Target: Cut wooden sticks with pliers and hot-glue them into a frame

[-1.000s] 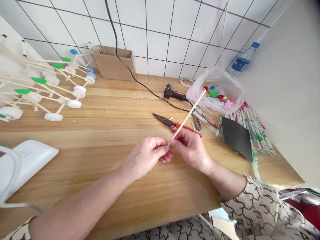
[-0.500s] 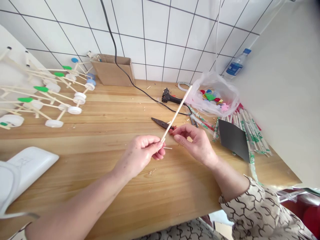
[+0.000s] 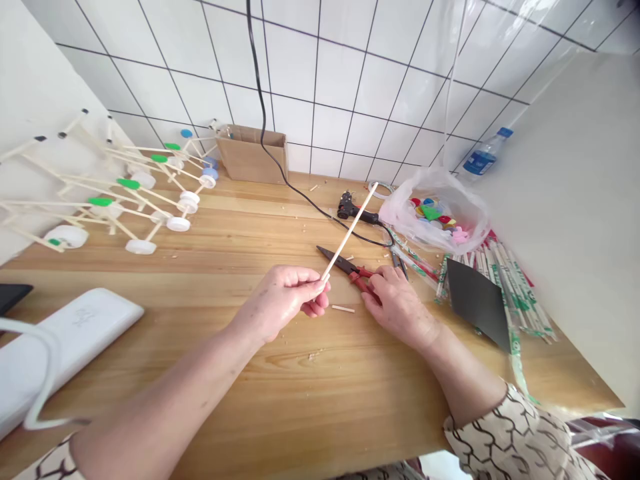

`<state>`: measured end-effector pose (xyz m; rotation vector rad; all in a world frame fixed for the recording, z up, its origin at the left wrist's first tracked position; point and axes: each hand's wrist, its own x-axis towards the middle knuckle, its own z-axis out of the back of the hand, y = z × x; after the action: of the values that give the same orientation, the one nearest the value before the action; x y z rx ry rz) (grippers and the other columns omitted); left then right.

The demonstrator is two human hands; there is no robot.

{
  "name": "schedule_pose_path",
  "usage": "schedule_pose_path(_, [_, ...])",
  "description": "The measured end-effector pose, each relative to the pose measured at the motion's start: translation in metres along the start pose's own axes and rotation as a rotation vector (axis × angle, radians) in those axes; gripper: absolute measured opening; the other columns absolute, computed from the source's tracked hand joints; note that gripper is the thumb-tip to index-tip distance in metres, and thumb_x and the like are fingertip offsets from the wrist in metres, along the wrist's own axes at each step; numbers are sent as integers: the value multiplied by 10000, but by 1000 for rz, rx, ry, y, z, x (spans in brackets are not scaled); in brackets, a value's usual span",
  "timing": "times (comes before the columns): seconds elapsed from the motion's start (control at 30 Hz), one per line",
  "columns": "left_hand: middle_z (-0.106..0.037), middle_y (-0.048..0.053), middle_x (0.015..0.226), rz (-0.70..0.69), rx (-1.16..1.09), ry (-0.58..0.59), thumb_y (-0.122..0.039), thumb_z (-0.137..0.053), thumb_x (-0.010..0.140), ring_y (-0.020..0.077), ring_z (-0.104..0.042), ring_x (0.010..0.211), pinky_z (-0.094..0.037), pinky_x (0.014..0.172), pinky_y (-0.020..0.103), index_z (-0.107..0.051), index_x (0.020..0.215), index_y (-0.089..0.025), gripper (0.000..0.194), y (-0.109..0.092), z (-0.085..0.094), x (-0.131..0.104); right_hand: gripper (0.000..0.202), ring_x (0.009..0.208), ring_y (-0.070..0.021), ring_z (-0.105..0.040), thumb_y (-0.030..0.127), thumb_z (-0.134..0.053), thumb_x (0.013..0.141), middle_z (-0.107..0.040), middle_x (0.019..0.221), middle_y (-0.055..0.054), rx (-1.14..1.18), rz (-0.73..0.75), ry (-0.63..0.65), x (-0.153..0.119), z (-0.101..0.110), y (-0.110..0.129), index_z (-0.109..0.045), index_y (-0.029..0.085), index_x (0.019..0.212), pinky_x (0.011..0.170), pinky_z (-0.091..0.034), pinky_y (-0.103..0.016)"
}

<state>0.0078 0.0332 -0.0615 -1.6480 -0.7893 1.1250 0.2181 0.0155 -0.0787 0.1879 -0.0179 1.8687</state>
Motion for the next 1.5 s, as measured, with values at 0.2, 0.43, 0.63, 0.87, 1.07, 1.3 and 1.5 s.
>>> schedule_pose_path(0.2, [-636,15,563,-33,-7,-61,-238,-652,713,115,-577,503,-469,534,247,-639,663,-123,126,-3,12,4,208,598,-140,-446,264,-489,817,-483,648,-11,364,-197,94,2,22,3,-468,187,625,574,-368,-284])
schedule_pose_path(0.43, [-641,19,549,-79,-73,-204,-237,-698,637,119,-584,486,-465,513,237,-657,672,-103,144,-16,25,5,334,657,-135,-530,428,-691,693,-609,768,-39,1430,-429,426,0,33,-3,-646,146,867,547,-395,-255])
schedule_pose_path(0.63, [-636,22,518,-69,-120,-238,-215,-694,617,113,-575,460,-458,483,223,-659,637,-96,125,-23,29,5,189,971,-241,-595,298,-735,668,-660,969,-109,1752,-414,566,0,35,2,-701,133,752,796,-451,-352])
schedule_pose_path(0.87, [-614,19,490,20,-77,-165,-135,-611,710,102,-559,434,-462,469,218,-645,599,-96,122,-27,27,2,193,988,-221,-557,327,-671,741,-646,1084,-93,1531,-256,517,-4,36,0,-707,156,823,673,-406,-277])
schedule_pose_path(1.07, [-604,16,495,80,13,-40,-99,-562,761,101,-555,439,-463,472,221,-607,570,-106,197,-27,22,-1,220,1043,-235,-531,361,-651,769,-615,1170,-76,1378,-204,522,-6,39,0,-707,176,873,840,-413,-339])
schedule_pose_path(1.3, [-613,19,513,137,118,63,-124,-567,779,97,-556,448,-450,457,208,-599,565,-108,216,-22,13,-1,202,1091,-247,-521,356,-644,792,-654,1013,-76,1357,-176,548,-8,40,2,-710,193,891,954,-382,-405])
schedule_pose_path(1.5, [-622,28,508,150,138,81,-118,-573,749,109,-558,446,-447,454,220,-605,573,-115,178,-19,12,-1,220,1143,-261,-500,391,-667,771,-626,1148,-79,1339,-203,551,-7,43,5,-714,189,845,977,-374,-407])
